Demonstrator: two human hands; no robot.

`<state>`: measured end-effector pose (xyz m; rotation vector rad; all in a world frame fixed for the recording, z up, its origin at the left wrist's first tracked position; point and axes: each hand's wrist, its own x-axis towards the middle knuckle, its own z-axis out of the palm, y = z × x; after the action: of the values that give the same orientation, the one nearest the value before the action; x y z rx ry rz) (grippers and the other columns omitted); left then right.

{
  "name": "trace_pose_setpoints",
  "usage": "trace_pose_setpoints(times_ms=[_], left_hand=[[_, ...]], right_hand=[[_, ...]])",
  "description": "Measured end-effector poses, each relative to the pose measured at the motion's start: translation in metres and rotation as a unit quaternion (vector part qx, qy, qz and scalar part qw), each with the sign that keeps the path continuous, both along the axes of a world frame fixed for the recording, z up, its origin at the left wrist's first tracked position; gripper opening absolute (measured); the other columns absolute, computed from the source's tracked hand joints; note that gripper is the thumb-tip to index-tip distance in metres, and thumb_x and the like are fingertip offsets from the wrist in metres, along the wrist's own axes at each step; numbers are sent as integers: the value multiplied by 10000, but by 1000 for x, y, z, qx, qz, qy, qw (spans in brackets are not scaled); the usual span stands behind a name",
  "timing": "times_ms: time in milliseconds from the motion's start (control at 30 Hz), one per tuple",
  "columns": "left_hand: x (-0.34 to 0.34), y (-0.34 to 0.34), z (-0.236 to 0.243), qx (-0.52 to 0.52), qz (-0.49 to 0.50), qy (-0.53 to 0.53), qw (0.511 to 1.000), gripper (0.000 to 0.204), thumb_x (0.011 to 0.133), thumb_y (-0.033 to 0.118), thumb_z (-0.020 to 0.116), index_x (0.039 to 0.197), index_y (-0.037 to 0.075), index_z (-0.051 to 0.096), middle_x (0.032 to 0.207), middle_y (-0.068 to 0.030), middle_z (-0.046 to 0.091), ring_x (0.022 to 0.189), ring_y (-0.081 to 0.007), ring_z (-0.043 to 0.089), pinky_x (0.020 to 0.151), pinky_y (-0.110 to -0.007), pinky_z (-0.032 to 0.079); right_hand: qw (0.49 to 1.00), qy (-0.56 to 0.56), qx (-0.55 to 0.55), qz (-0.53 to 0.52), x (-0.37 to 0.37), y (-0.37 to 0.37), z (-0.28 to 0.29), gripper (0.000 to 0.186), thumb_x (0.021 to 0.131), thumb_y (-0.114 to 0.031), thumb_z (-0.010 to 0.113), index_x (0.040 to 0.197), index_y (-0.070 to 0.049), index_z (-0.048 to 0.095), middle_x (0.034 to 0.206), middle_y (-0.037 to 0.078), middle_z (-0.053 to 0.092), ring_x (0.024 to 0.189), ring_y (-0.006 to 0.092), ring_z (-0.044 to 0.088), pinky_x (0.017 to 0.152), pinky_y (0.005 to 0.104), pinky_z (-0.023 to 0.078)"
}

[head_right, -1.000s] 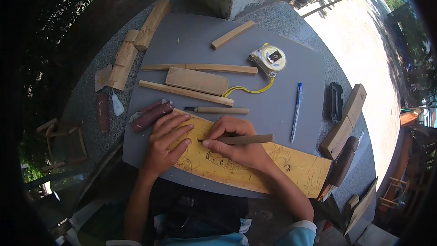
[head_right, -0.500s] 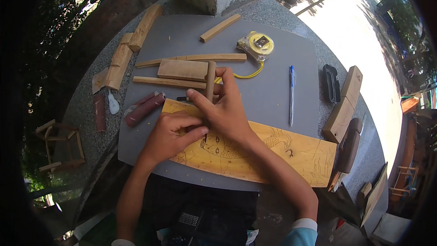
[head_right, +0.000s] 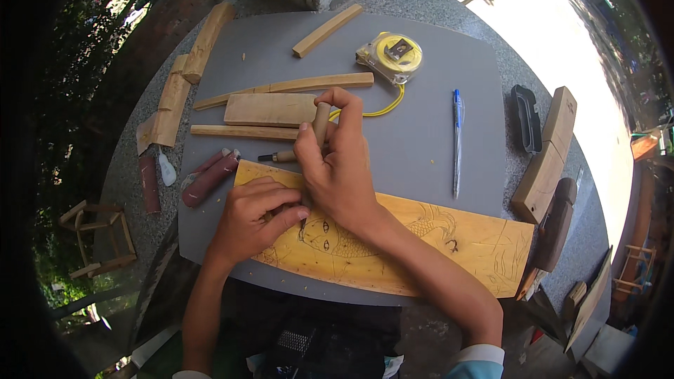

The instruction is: The person carves designs into a wooden board with a chisel, draws details onto the board using a pen, and carves the outline by tapping the chisel with a wooden mallet.

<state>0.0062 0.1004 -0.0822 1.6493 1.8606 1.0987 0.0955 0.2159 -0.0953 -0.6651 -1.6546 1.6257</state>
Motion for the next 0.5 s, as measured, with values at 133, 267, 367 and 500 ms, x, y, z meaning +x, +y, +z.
trace_pose_setpoints(times_ms=[133, 267, 367, 500], left_hand=[[0, 2, -1, 8, 3, 6, 1000, 193, 717, 147, 697, 763, -17, 608, 643, -110, 585, 591, -258, 582, 543, -339, 448], [-1, 1, -1, -3, -1, -1, 1000, 186, 713, 137, 700, 761, -17, 607, 624, -106, 576, 572, -252, 570, 527, -334, 437], [-1, 1, -3, -4, -9, -18, 1000, 164, 692, 60, 695, 795, -46, 624, 616, -103, 556, 562, -192, 520, 512, -299, 396], [0, 3, -2, 6, -10, -1, 1000, 174, 691, 96, 705, 775, -28, 616, 618, -100, 566, 556, -214, 532, 508, -314, 409]], right_hand=[[1000, 9, -2, -16, -1, 1, -2, 274, 869, -56, 457, 1087, -26, 293, 547, 24, 451, 469, 87, 431, 432, 251, 324], [1000, 16, -9, -2, -2, 0, -2, 275, 869, -59, 459, 1091, -24, 301, 547, 33, 458, 474, 102, 457, 440, 259, 345], [1000, 14, -20, -2, 0, 0, 0, 275, 869, -63, 462, 1093, -24, 307, 550, 38, 465, 487, 108, 479, 450, 264, 364], [1000, 14, -22, 2, 1, 1, -1, 276, 869, -64, 463, 1096, -25, 311, 551, 50, 467, 497, 123, 498, 461, 275, 383]])
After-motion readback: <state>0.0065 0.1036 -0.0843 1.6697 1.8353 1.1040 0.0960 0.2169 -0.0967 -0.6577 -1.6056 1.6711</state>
